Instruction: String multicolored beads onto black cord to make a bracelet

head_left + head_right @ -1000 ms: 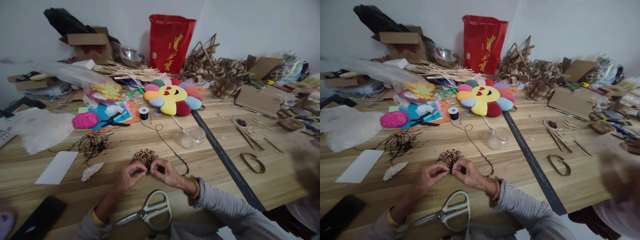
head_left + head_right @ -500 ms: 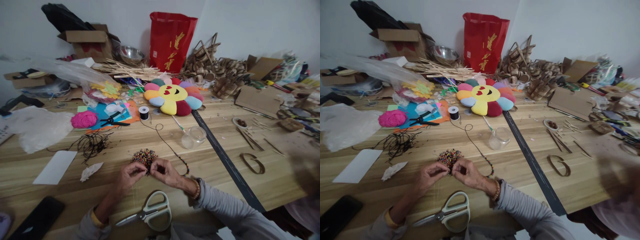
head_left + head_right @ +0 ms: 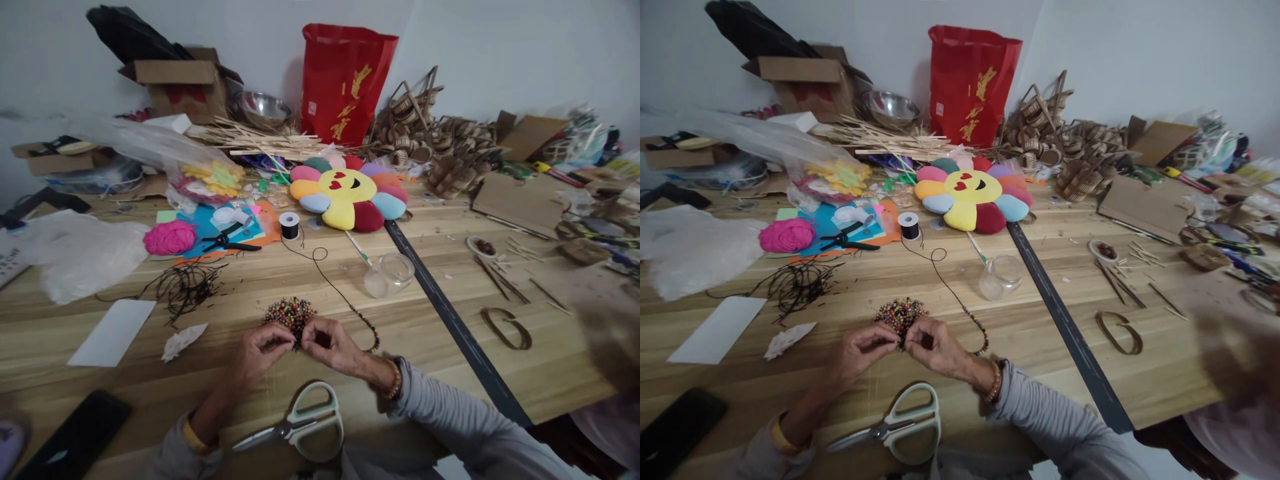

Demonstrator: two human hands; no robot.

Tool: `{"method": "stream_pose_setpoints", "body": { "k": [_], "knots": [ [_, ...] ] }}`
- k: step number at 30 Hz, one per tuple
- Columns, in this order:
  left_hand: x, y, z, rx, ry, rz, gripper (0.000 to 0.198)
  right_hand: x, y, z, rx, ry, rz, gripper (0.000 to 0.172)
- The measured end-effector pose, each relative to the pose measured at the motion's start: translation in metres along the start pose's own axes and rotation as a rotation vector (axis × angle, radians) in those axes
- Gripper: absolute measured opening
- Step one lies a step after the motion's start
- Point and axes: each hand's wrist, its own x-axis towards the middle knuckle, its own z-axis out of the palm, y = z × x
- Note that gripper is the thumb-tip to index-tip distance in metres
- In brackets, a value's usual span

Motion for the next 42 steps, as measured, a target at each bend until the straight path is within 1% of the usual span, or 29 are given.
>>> {"method": "stream_pose_setpoints", "body": {
  "k": [9,13,15,21,28,32,37,42],
  "knots": [
    [0.001,0.001,0.000,0.040,-0.022,0.053,0.007,-0.001,0.002,0.000,-0.002,-0.011,-0.007,0.017],
    [0.002,0.002,0.001,0.026,-0.012,0.071,0.004,-0.001,0.002,0.000,-0.014,-0.011,-0.009,0.019],
    [0.002,0.002,0.002,0.007,-0.012,0.050,0.003,-0.001,0.003,0.000,-0.014,-0.018,-0.004,0.020],
    [0.001,0.005,0.004,-0.040,-0.019,-0.082,0.001,-0.001,0.003,0.000,-0.005,-0.032,-0.017,0.021],
    [0.000,0.008,0.004,-0.063,-0.031,-0.151,0.003,-0.001,0.003,0.000,-0.027,-0.036,-0.029,0.021],
    [0.000,0.008,0.004,-0.059,-0.045,-0.172,0.006,0.000,0.002,0.000,-0.044,-0.048,-0.064,0.022],
    [-0.001,0.010,0.004,-0.019,-0.046,-0.165,0.009,-0.002,0.001,0.001,-0.101,-0.053,-0.166,0.016],
    [-0.001,0.013,0.004,0.022,-0.058,-0.153,0.012,-0.002,0.004,0.000,-0.168,-0.092,-0.193,0.010]
  ]
}}
